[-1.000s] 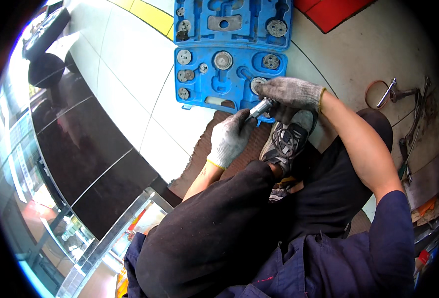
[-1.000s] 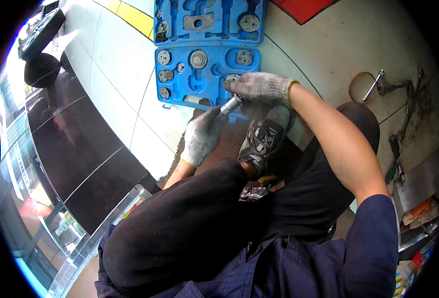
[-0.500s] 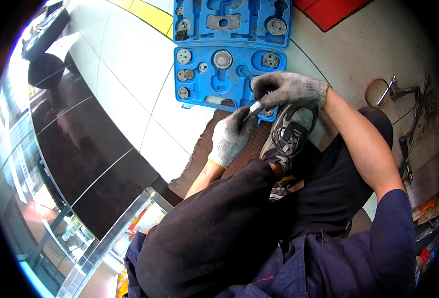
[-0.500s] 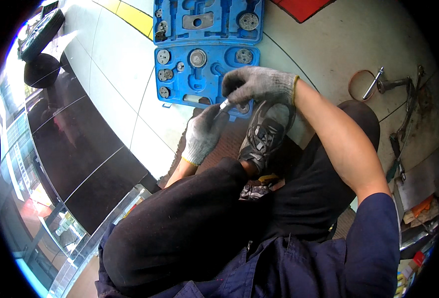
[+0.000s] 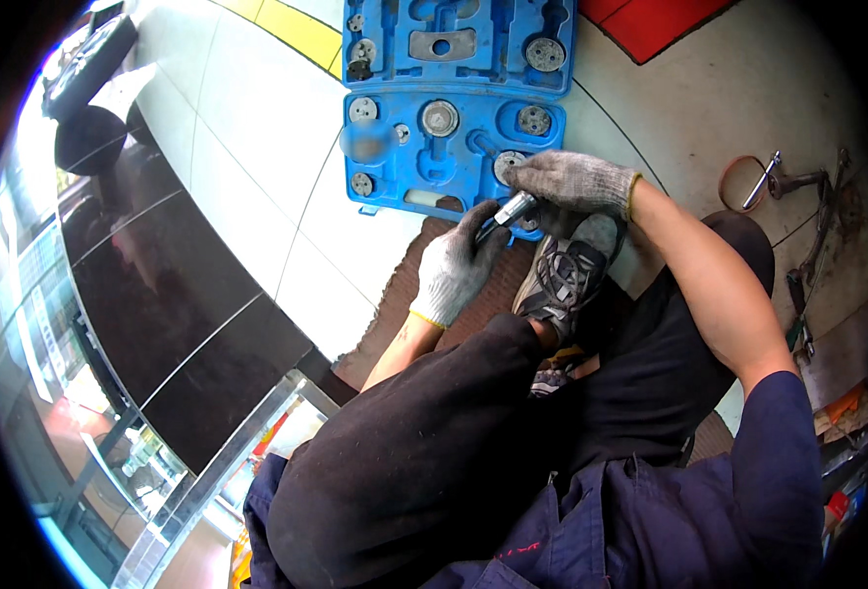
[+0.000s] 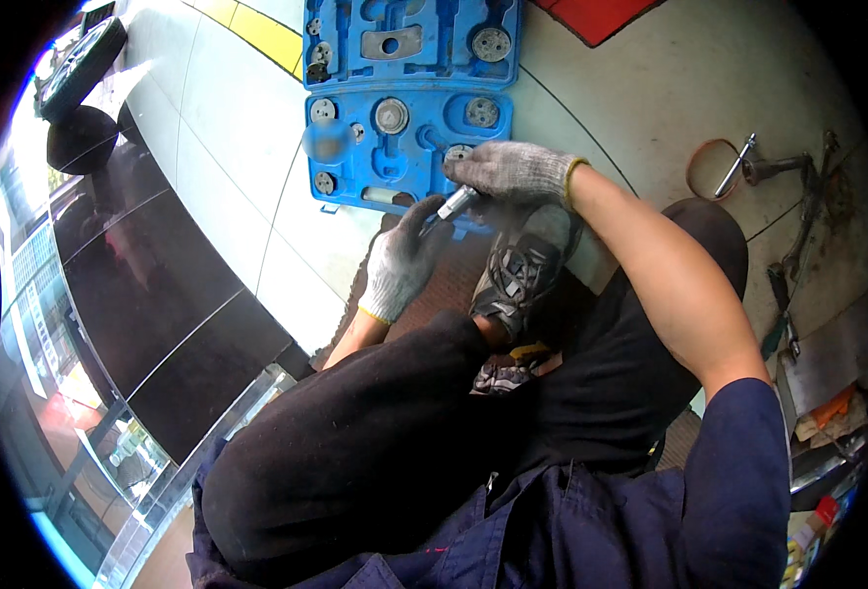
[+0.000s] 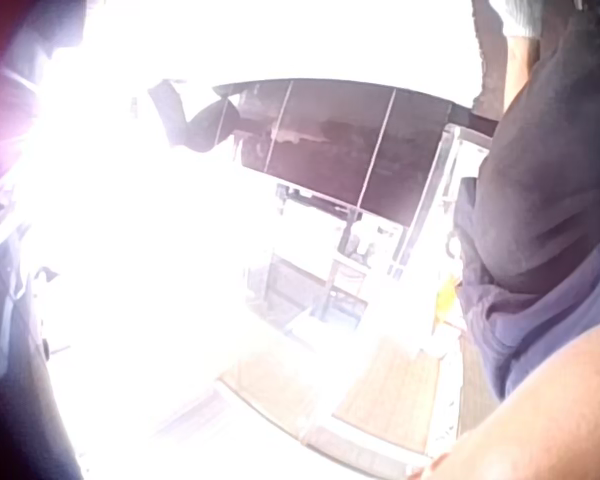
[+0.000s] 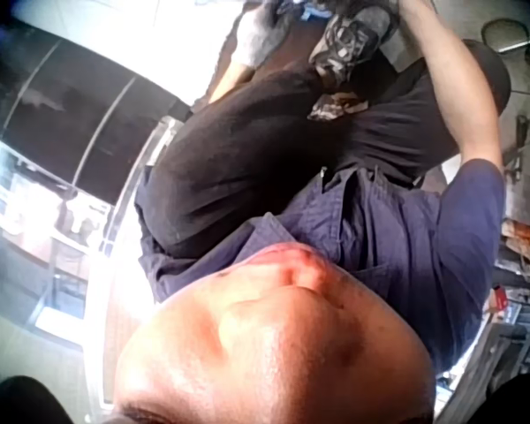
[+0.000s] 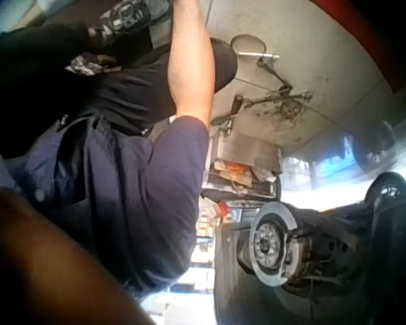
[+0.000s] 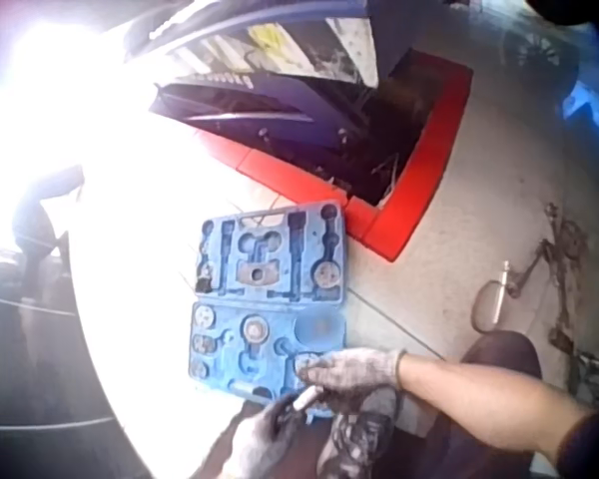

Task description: The person sits on the floor and selects various metal discs and rings from a blue organizer case. They use a socket wrench and a spanner to tighten and adjust components, assembling them into a small mechanical assembly.

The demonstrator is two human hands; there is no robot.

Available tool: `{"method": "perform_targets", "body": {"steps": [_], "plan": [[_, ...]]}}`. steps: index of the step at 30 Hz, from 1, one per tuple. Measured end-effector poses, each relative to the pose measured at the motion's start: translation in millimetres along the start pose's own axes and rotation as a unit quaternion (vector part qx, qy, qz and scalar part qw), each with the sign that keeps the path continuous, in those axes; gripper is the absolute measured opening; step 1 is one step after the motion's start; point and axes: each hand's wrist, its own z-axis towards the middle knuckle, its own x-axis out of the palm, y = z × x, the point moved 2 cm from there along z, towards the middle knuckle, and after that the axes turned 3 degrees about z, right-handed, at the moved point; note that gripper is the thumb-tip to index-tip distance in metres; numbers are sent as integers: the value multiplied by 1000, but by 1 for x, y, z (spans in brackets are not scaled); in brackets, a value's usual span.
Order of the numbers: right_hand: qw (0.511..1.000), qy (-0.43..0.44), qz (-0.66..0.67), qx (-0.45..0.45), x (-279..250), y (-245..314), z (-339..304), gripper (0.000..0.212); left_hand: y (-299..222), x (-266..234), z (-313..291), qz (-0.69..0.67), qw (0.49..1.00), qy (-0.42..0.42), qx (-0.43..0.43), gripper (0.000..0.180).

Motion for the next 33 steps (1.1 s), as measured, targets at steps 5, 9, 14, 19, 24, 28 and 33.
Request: {"method": "perform_targets", "body": {"steps": [5,9,14,19,24,28,33], "plan": [[988,34,49,-143,-7,-1,1,39,-13,-5,1,-43,999,9,-28,41],[998,22,64,20,-3,5,-1,41,-6,-3,1,-40,999,0,-15,41],[993,76,35,-85,-2,0,-1,32,2,-1,-1,-46,999,1,-4,40],[996,-2,86,-12,-6,16,-9,30,-6,-7,2,-28,999,8,-39,40],[995,79,52,-38,-6,-3,1,33,-2,-1,3,-41,999,-6,-12,38],[969,-19,225,-97,-18,3,-7,38,-2,-6,4,-48,999,-17,-5,36],[984,89,117,-100,-5,-17,4,52,-4,-8,-2,-34,999,-19,31,30]]}}
